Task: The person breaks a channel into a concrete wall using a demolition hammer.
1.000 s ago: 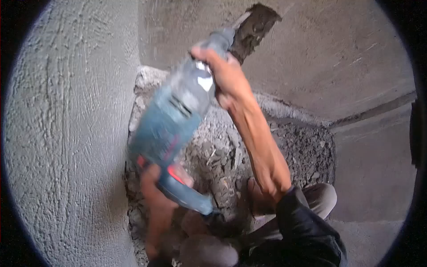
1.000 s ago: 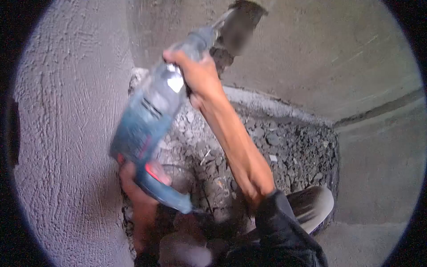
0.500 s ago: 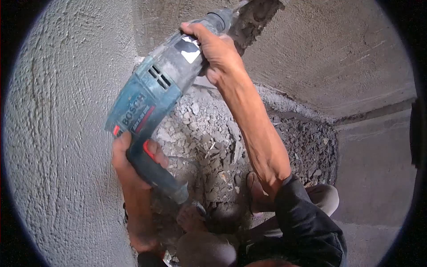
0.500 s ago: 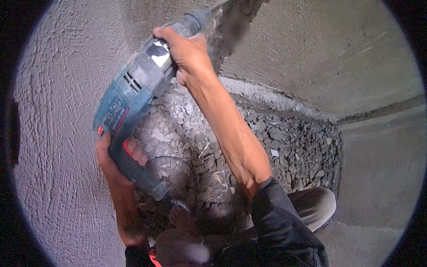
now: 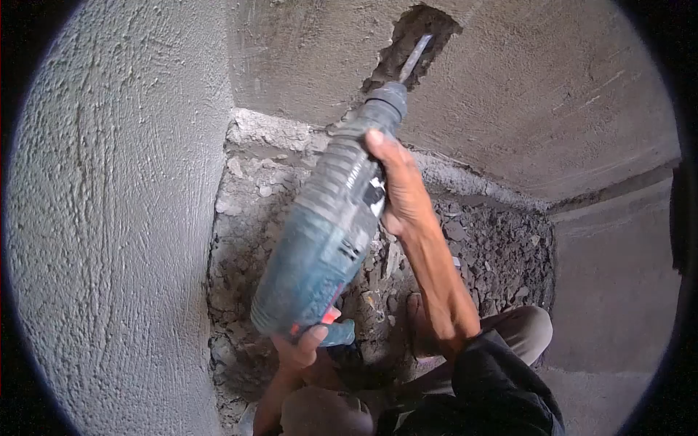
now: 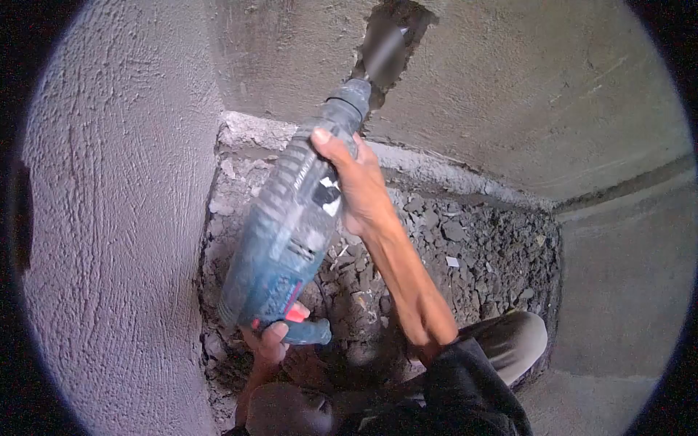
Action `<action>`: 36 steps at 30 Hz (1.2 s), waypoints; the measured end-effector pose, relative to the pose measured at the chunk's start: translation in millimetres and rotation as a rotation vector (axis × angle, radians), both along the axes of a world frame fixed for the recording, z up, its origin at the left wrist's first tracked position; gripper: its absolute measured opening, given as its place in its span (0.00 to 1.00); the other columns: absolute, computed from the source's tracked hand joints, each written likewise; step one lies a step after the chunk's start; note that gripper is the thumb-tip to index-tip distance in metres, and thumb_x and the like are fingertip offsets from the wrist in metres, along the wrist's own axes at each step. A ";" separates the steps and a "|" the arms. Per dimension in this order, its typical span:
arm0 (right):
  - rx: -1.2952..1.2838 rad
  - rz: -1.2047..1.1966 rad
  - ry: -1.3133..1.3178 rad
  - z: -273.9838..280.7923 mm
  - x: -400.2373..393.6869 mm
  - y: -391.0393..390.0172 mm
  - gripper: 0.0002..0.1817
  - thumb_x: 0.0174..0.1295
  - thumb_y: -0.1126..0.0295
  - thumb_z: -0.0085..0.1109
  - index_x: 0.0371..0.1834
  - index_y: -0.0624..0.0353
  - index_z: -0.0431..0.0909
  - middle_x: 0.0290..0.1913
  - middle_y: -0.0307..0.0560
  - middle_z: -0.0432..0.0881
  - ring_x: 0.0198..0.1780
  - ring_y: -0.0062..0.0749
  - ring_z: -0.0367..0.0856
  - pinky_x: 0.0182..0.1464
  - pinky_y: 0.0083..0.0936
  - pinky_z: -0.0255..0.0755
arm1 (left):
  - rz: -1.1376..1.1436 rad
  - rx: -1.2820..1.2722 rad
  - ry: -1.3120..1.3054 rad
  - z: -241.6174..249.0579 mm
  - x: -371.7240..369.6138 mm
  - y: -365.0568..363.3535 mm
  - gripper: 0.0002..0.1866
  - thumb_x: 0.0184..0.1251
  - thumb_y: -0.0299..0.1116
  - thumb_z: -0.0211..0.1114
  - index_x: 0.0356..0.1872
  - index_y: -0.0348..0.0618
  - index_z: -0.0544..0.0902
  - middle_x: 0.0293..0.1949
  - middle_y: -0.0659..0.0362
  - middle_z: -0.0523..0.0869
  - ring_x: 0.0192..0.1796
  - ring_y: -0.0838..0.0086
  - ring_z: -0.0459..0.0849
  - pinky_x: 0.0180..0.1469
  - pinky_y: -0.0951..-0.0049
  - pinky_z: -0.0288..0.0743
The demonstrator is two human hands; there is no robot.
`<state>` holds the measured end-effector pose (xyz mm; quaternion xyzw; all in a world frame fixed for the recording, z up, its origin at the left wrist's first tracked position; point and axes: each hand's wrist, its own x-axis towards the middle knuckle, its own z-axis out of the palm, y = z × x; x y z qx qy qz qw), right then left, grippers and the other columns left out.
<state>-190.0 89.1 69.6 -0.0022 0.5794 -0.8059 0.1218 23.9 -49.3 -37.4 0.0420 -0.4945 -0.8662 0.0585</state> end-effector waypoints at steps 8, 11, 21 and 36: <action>-0.175 -0.068 -0.034 36.6 -13.5 -2.1 0.39 0.62 0.39 0.54 0.57 0.68 0.70 0.42 0.60 0.81 0.44 0.50 0.87 0.40 0.43 0.89 | 0.068 -1.003 0.297 22.3 -19.5 -8.6 0.42 0.49 0.39 0.81 0.64 0.30 0.73 0.51 0.45 0.85 0.49 0.58 0.87 0.56 0.63 0.80; -0.274 -0.036 0.039 39.0 -30.9 9.9 0.38 0.61 0.37 0.53 0.53 0.67 0.72 0.38 0.57 0.81 0.40 0.48 0.86 0.35 0.42 0.88 | 0.183 -0.756 0.484 60.1 -43.3 3.6 0.48 0.48 0.42 0.83 0.65 0.24 0.68 0.52 0.39 0.82 0.51 0.53 0.86 0.56 0.59 0.79; -0.620 0.296 0.072 61.9 -26.0 12.0 0.37 0.65 0.35 0.47 0.52 0.65 0.71 0.44 0.58 0.78 0.42 0.45 0.83 0.43 0.41 0.81 | 0.178 -1.204 0.615 156.4 -32.2 -9.6 0.34 0.66 0.37 0.68 0.66 0.23 0.67 0.24 0.58 0.72 0.23 0.70 0.73 0.27 0.64 0.70; -0.303 -0.064 -0.111 -17.3 18.8 -39.2 0.39 0.60 0.33 0.49 0.48 0.66 0.73 0.38 0.59 0.80 0.42 0.53 0.86 0.35 0.49 0.84 | 0.160 -0.717 0.082 49.5 8.2 -60.7 0.47 0.36 0.38 0.86 0.62 0.32 0.74 0.50 0.45 0.86 0.50 0.65 0.88 0.53 0.63 0.81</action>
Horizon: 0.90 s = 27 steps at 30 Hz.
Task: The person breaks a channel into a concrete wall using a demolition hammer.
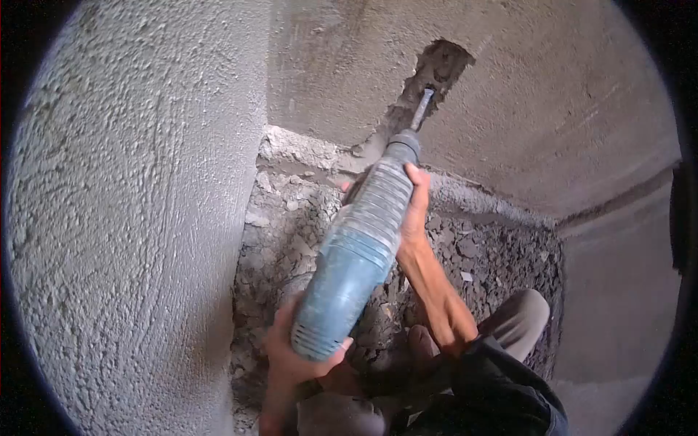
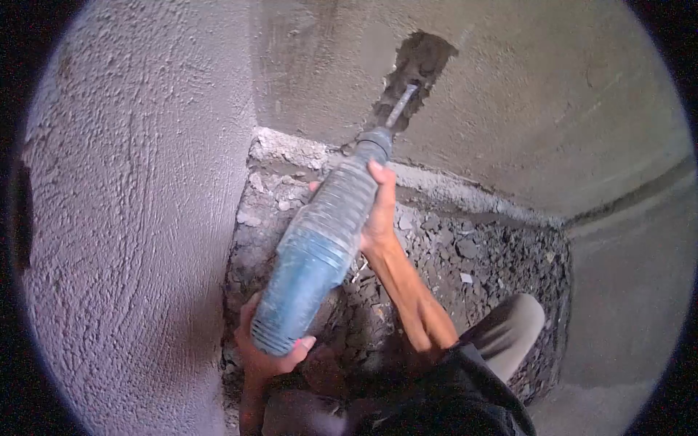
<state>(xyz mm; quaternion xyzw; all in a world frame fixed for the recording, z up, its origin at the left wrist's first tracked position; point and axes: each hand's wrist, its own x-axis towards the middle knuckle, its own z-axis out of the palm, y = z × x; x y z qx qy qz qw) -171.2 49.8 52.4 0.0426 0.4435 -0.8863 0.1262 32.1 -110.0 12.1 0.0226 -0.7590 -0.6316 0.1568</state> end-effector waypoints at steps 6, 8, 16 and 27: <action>-0.166 0.031 0.054 16.8 -3.3 16.4 0.39 0.61 0.31 0.46 0.45 0.64 0.76 0.38 0.54 0.80 0.44 0.53 0.86 0.45 0.54 0.83 | -0.070 -0.137 0.076 5.5 1.8 -0.7 0.48 0.40 0.50 0.84 0.62 0.30 0.75 0.54 0.42 0.84 0.54 0.55 0.86 0.59 0.57 0.78; -0.141 0.014 -0.004 27.2 -6.4 16.4 0.41 0.61 0.29 0.44 0.47 0.63 0.77 0.38 0.52 0.80 0.42 0.53 0.85 0.43 0.52 0.82 | -0.073 -0.481 0.243 -8.5 1.2 -10.9 0.49 0.45 0.58 0.78 0.62 0.29 0.74 0.52 0.41 0.83 0.52 0.47 0.84 0.57 0.52 0.77; -0.227 0.106 -0.052 31.6 5.8 49.5 0.28 0.61 0.52 0.68 0.55 0.62 0.75 0.48 0.56 0.84 0.47 0.43 0.88 0.56 0.51 0.83 | -0.220 -0.750 0.423 7.6 -25.4 -12.0 0.52 0.42 0.54 0.78 0.66 0.30 0.67 0.47 0.42 0.80 0.44 0.47 0.81 0.50 0.44 0.75; -0.354 0.326 -0.057 46.2 15.7 79.6 0.29 0.61 0.57 0.68 0.58 0.64 0.70 0.48 0.55 0.83 0.50 0.42 0.86 0.58 0.44 0.82 | -0.162 -0.782 0.100 65.2 19.3 7.6 0.47 0.34 0.38 0.85 0.61 0.30 0.73 0.42 0.43 0.85 0.42 0.53 0.86 0.45 0.57 0.80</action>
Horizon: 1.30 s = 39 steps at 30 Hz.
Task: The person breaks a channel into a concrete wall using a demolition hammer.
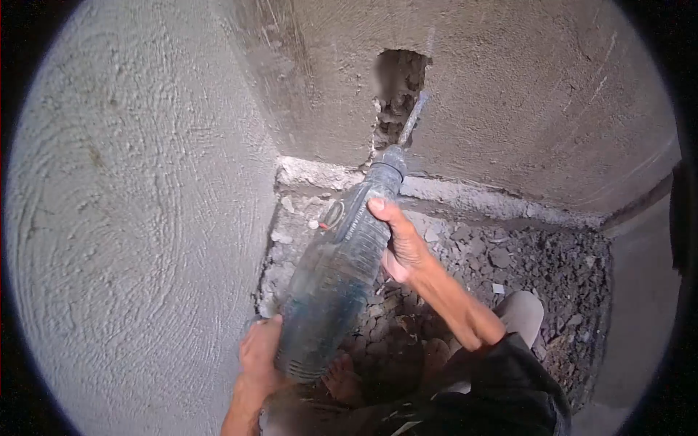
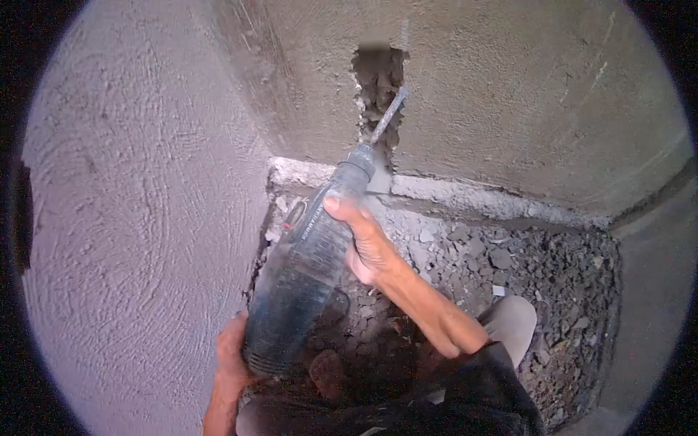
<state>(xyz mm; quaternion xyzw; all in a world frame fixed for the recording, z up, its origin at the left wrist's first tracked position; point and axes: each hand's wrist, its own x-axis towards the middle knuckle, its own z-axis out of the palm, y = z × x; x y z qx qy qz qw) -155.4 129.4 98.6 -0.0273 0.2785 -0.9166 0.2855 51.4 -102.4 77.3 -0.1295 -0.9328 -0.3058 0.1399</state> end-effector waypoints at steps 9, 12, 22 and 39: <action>-0.018 0.123 0.077 46.4 -8.3 11.2 0.26 0.65 0.51 0.64 0.55 0.60 0.72 0.47 0.52 0.85 0.50 0.39 0.86 0.56 0.45 0.81 | 0.121 -0.165 -0.048 120.5 14.4 51.6 0.54 0.35 0.45 0.87 0.65 0.31 0.69 0.49 0.41 0.85 0.48 0.54 0.89 0.50 0.61 0.82; -0.027 0.145 0.063 41.8 -15.9 23.3 0.25 0.65 0.51 0.62 0.54 0.60 0.73 0.45 0.51 0.85 0.47 0.39 0.87 0.55 0.45 0.82 | 0.222 -0.148 -0.078 119.6 12.3 89.4 0.54 0.33 0.46 0.88 0.65 0.34 0.69 0.48 0.42 0.85 0.48 0.53 0.88 0.51 0.59 0.81; 0.019 0.075 -0.077 5.1 -55.0 60.3 0.26 0.58 0.57 0.68 0.51 0.62 0.70 0.39 0.52 0.80 0.38 0.43 0.85 0.46 0.46 0.85 | 0.242 0.241 -0.093 26.1 -29.0 173.9 0.50 0.39 0.39 0.87 0.64 0.37 0.66 0.49 0.46 0.83 0.50 0.56 0.85 0.52 0.60 0.79; 0.178 -0.041 0.035 0.3 -38.4 43.4 0.32 0.58 0.52 0.64 0.55 0.68 0.72 0.41 0.64 0.83 0.37 0.47 0.88 0.41 0.40 0.87 | 0.291 0.307 0.071 17.9 -29.3 165.8 0.49 0.42 0.35 0.82 0.69 0.32 0.67 0.52 0.42 0.85 0.52 0.56 0.88 0.53 0.64 0.81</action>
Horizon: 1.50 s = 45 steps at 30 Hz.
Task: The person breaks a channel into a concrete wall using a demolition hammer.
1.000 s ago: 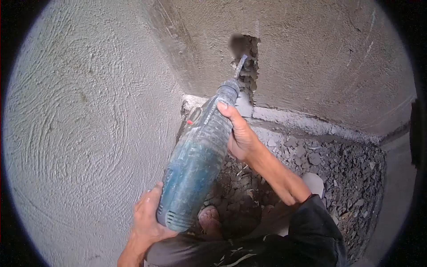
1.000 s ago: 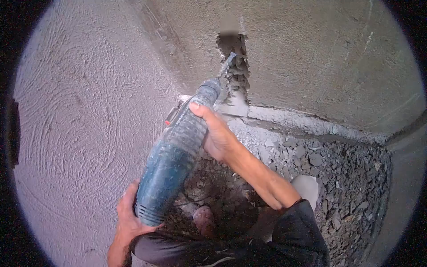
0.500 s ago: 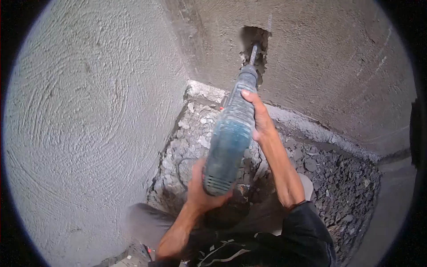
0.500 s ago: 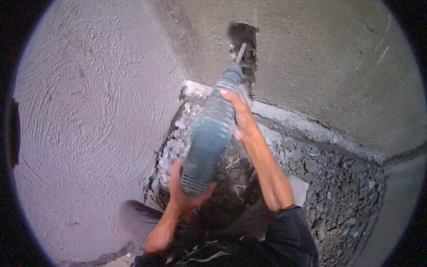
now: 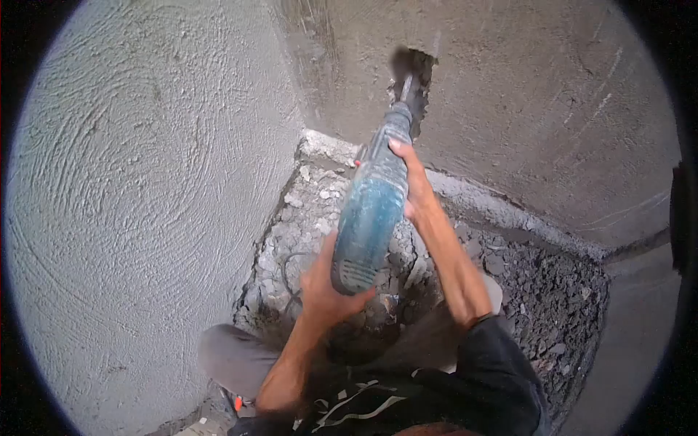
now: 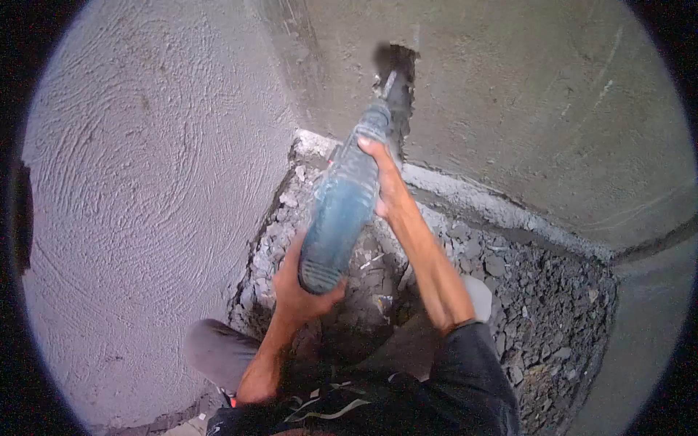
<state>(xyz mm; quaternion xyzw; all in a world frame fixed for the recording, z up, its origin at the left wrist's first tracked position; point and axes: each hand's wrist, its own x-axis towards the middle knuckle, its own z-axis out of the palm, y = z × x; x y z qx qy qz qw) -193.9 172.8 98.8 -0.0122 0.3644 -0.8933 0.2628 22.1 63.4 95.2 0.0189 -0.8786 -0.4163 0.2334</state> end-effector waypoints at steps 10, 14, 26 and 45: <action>-0.154 0.122 -0.021 -2.3 29.6 10.7 0.28 0.58 0.53 0.62 0.53 0.65 0.73 0.41 0.58 0.82 0.40 0.46 0.87 0.45 0.42 0.85 | 0.036 -0.214 -0.024 -5.3 40.8 27.3 0.55 0.38 0.33 0.85 0.71 0.31 0.62 0.52 0.41 0.83 0.51 0.51 0.87 0.51 0.59 0.82; -0.236 0.124 -0.028 -16.7 24.6 13.4 0.26 0.60 0.51 0.59 0.51 0.62 0.76 0.41 0.54 0.85 0.38 0.42 0.86 0.43 0.39 0.83 | 0.009 -0.264 -0.069 -1.1 37.7 31.9 0.55 0.38 0.34 0.84 0.71 0.31 0.62 0.49 0.41 0.83 0.47 0.47 0.86 0.48 0.56 0.81; -0.503 0.013 -0.115 -60.2 -12.2 3.2 0.31 0.64 0.46 0.51 0.58 0.62 0.77 0.48 0.57 0.85 0.45 0.47 0.87 0.49 0.48 0.84 | -0.035 -0.547 -0.145 30.7 9.4 43.3 0.55 0.35 0.42 0.79 0.70 0.29 0.67 0.32 0.51 0.70 0.30 0.57 0.71 0.33 0.58 0.64; -0.475 -0.005 -0.064 -72.4 -19.2 -35.5 0.33 0.67 0.43 0.44 0.58 0.63 0.75 0.49 0.60 0.84 0.46 0.53 0.86 0.50 0.52 0.82 | 0.005 -0.555 -0.129 19.8 -3.9 -17.2 0.54 0.28 0.33 0.72 0.72 0.38 0.69 0.29 0.56 0.69 0.28 0.60 0.70 0.32 0.61 0.64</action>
